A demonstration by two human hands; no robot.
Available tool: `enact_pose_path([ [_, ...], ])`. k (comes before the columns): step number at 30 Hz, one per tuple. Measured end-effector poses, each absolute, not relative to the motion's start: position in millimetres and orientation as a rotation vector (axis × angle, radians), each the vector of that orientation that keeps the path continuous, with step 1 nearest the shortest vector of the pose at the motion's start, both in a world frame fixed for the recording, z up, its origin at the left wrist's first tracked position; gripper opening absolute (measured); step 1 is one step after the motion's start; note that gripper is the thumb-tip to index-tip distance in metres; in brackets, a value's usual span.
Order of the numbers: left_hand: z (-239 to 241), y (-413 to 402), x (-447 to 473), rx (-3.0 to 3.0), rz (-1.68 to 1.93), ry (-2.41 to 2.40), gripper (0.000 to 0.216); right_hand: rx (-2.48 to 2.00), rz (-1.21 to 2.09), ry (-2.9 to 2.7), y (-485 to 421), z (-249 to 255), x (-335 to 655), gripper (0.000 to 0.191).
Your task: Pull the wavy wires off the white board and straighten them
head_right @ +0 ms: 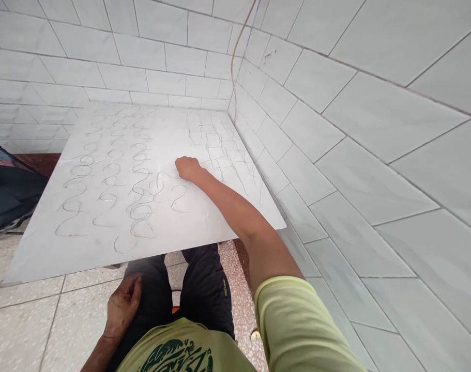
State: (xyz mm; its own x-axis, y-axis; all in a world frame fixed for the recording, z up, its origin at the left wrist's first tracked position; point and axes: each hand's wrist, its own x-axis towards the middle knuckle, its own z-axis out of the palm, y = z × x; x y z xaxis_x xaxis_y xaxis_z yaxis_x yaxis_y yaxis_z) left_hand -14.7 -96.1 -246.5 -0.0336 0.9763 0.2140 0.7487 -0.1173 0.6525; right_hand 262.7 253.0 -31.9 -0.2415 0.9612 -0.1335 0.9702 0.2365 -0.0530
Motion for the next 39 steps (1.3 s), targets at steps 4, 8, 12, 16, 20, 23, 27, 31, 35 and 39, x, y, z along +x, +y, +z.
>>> enact_pose_path([
  [4,-243.2,-96.8,-14.8,1.899,0.907,1.819,0.03,1.863,-0.188,2.414,254.2,-31.5,256.5,0.019],
  [8,-243.4,-97.6,-14.9,1.889,0.903,1.823,0.03,1.899,-0.193,2.405,246.9,-30.0,264.3,0.019],
  [12,-246.2,-97.4,-15.0,1.88,0.904,1.824,0.031,1.976,-0.251,2.344,241.0,-25.3,273.9,0.019],
  [16,-248.3,-96.1,-15.7,1.883,0.898,1.819,0.031,2.021,-0.302,2.261,244.9,-22.0,269.3,0.018],
  [20,-249.5,-96.2,-16.6,1.892,0.896,1.814,0.032,2.052,-0.296,2.247,252.1,-20.6,256.5,0.025],
  [23,-250.9,-97.3,-17.9,1.896,0.898,1.819,0.032,2.072,-0.293,2.256,252.8,-20.9,253.7,0.025],
  [27,-253.8,-98.1,-19.5,1.897,0.915,1.819,0.033,2.116,-0.291,2.251,246.4,-24.8,263.4,0.017],
  [31,-255.2,-97.1,-19.3,1.902,0.921,1.808,0.033,2.156,-0.271,2.252,236.6,-28.6,275.5,0.017],
  [35,-254.3,-96.4,-18.0,1.906,0.919,1.797,0.032,2.117,-0.195,2.352,229.9,-28.9,278.7,0.024],
  [39,-252.2,-97.4,-17.3,1.902,0.924,1.8,0.031,1.938,-0.146,2.53,231.3,-31.0,270.5,0.025],
])
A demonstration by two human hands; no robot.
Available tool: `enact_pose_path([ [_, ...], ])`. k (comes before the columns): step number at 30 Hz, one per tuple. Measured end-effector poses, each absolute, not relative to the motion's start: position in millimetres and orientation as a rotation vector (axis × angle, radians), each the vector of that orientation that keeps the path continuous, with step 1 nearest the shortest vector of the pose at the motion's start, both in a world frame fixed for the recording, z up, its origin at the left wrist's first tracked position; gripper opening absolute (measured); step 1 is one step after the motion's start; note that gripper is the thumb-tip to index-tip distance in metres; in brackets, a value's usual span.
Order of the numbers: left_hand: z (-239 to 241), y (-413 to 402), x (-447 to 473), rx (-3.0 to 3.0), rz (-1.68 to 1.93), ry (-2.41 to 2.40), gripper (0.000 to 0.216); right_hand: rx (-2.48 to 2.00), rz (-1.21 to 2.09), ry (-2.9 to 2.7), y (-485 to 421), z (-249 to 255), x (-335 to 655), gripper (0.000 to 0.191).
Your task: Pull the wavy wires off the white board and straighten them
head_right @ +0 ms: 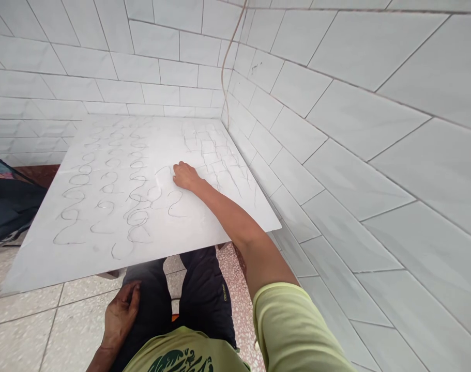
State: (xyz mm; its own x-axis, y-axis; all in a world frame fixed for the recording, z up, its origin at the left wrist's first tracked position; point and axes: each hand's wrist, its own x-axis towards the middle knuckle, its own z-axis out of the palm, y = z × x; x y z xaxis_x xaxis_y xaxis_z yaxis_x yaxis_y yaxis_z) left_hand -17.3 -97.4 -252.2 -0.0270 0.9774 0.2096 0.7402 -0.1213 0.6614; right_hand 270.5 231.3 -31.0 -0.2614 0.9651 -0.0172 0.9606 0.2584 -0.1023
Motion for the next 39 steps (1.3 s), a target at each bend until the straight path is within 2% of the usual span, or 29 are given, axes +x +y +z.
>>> enact_pose_path([
  [6,-251.5,-95.1,-18.7,1.881,0.938,1.808,0.032,-1.8,0.135,-2.527,237.1,-33.4,256.4,0.025],
  [11,-233.4,-107.0,-13.8,1.867,0.96,1.725,0.032,-1.755,0.094,-2.454,219.0,-13.8,264.2,0.026],
  [14,-188.6,-128.1,-2.6,1.72,0.93,1.554,0.032,-1.664,0.041,-2.446,187.6,6.9,270.6,0.025],
  [18,-94.1,-136.3,10.8,1.394,1.0,1.462,0.037,-1.372,-0.228,-2.508,125.3,29.1,271.0,0.032],
  [22,-19.0,-93.6,9.4,1.166,1.23,1.619,0.043,-1.12,-0.424,-2.635,67.4,30.8,265.8,0.033],
  [24,-1.2,-63.8,6.2,1.072,1.297,1.443,0.051,-0.975,-0.473,-2.657,47.3,25.7,263.0,0.033],
  [28,8.0,-22.9,8.3,0.916,1.219,1.134,0.063,-0.752,-0.538,-2.66,23.8,14.9,258.9,0.03],
  [33,7.5,-21.5,16.9,0.885,1.21,0.971,0.037,-0.646,-0.46,-2.624,13.9,6.2,254.0,0.028],
  [39,8.0,-31.4,14.3,0.853,1.129,0.889,0.026,-0.647,-0.268,-2.505,9.6,-0.1,233.4,0.02],
])
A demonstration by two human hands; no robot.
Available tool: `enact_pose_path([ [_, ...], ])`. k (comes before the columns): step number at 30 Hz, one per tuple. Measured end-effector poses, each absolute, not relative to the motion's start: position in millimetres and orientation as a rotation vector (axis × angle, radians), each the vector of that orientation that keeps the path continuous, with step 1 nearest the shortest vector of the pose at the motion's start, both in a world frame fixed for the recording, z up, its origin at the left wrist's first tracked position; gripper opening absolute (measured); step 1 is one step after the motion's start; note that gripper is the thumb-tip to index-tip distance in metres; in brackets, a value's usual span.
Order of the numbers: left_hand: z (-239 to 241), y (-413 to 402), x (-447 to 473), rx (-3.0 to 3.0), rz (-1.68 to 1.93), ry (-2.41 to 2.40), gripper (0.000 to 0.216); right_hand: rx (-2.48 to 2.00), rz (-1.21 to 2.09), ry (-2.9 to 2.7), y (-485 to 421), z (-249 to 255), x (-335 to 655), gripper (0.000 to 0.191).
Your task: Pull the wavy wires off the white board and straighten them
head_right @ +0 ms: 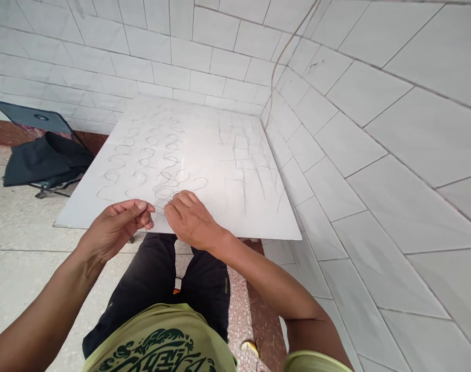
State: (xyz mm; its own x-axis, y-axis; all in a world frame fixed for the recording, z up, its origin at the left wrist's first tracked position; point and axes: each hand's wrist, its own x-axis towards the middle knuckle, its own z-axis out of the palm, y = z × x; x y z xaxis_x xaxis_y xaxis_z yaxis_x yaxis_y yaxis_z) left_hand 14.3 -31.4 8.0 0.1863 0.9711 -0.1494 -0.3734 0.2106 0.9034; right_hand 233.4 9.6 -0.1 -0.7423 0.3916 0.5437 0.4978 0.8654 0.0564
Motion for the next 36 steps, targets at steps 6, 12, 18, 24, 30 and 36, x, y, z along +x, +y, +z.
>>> enact_pose_path([
  [6,-1.4,-27.9,8.8,0.841,1.095,0.87,0.025,-0.771,-0.037,-2.383,9.8,-6.6,215.9,0.021],
  [12,-2.8,-23.5,6.7,0.826,1.009,0.844,0.034,-0.888,0.035,-2.312,7.5,-15.1,207.1,0.025],
  [18,-0.6,-21.3,10.2,0.801,0.969,0.851,0.043,-0.916,-0.106,-2.267,4.7,-20.1,203.4,0.029],
  [24,-1.7,-16.5,12.0,0.799,0.915,0.848,0.048,-0.976,-0.219,-2.233,1.2,-23.9,206.1,0.029],
  [30,3.3,-1.3,12.0,0.861,0.879,0.854,0.051,-0.882,-0.249,-2.32,0.4,-19.7,210.5,0.029],
  [36,2.6,-2.3,19.5,0.807,0.836,0.808,0.047,-0.97,-0.22,-2.255,-1.3,-21.3,214.4,0.03],
])
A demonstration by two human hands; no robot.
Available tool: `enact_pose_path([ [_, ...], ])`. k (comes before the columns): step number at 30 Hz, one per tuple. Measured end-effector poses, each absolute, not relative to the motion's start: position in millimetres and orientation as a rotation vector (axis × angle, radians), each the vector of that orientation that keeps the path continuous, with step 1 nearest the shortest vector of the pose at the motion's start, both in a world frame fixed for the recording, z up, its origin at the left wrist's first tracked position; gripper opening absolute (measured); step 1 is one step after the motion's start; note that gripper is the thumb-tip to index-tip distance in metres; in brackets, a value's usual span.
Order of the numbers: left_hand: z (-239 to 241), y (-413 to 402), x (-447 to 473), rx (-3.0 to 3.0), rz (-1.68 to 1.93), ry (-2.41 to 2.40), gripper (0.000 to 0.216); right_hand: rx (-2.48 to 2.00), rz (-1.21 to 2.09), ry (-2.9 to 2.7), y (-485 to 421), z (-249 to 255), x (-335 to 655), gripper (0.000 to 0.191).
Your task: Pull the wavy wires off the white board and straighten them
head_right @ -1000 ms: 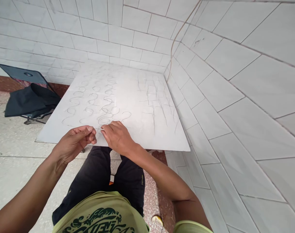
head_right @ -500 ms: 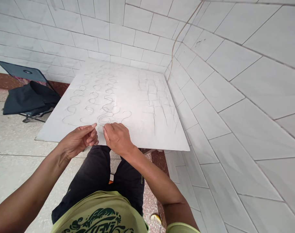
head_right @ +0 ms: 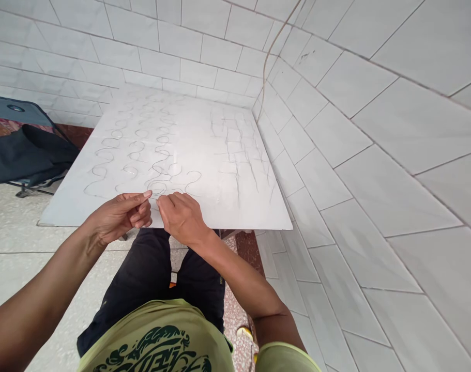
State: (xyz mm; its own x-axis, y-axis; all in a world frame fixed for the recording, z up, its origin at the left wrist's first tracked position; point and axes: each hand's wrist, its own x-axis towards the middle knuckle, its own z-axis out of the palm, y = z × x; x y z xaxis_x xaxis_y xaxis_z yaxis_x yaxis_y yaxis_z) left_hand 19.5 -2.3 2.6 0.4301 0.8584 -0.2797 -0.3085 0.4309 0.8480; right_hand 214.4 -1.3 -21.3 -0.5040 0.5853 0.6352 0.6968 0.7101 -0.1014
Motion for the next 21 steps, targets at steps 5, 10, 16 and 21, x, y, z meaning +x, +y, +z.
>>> enact_pose_path([
  [5,-5.3,-10.8,25.4,0.734,0.832,0.829,0.046,-1.042,-0.176,-2.196,-4.5,-26.1,211.8,0.033],
  [10,-11.0,-17.1,27.8,0.697,0.814,0.849,0.045,-1.035,-0.128,-2.207,-6.9,-27.5,210.9,0.033],
  [16,-19.9,-19.3,29.0,0.667,0.786,0.85,0.045,-1.045,-0.104,-2.193,-6.7,-33.9,213.4,0.034],
  [21,-28.8,-21.3,27.9,0.67,0.752,0.798,0.043,-1.047,-0.113,-2.176,-5.1,-36.4,217.1,0.034],
])
